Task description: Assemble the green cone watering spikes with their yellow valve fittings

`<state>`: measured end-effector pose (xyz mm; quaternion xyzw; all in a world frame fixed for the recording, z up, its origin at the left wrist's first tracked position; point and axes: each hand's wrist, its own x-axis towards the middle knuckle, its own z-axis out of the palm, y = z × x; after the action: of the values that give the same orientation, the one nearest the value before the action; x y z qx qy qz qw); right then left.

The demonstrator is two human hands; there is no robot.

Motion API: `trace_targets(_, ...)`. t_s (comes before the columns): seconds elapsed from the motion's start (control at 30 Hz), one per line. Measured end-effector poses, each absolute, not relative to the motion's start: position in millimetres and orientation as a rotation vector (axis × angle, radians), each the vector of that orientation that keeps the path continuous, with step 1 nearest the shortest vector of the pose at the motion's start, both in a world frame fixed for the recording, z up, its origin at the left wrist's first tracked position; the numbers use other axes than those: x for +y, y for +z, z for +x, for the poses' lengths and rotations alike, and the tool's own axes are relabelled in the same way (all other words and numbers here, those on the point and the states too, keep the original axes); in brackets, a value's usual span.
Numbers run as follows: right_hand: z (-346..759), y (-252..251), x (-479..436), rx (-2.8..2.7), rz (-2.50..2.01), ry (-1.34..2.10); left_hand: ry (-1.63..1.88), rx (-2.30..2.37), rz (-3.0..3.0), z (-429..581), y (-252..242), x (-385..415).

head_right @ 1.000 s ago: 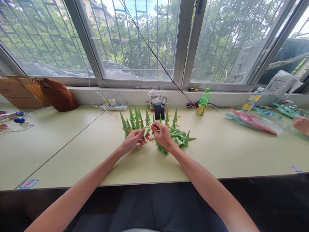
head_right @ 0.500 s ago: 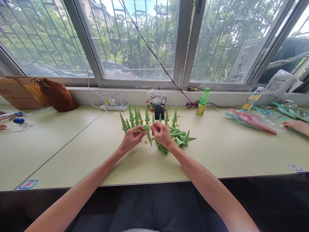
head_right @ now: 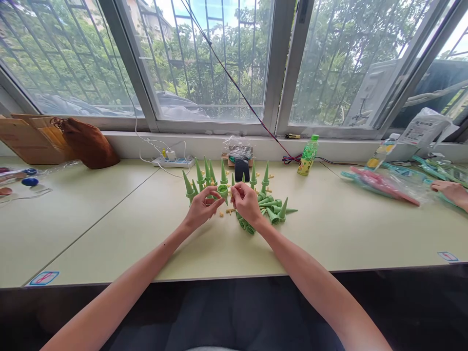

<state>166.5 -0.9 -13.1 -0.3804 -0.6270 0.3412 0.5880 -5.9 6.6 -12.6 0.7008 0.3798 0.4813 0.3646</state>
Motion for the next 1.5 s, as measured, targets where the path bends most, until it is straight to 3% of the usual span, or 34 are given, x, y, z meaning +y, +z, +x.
trace_targets(0.3, 167, -11, -7, -1.648, -0.888, 0.620, 0.906, 0.838, 1.437, -6, -5, 3)
trace_targets(0.57, 167, -14, -5, -1.670, -0.866, 0.628, 0.874, 0.809, 1.441, -8, -7, 4)
trace_targets(1.5, 167, -17, -2, -1.590, -0.931, 0.731, 1.212, 0.965, 2.121, -10, -19, 10)
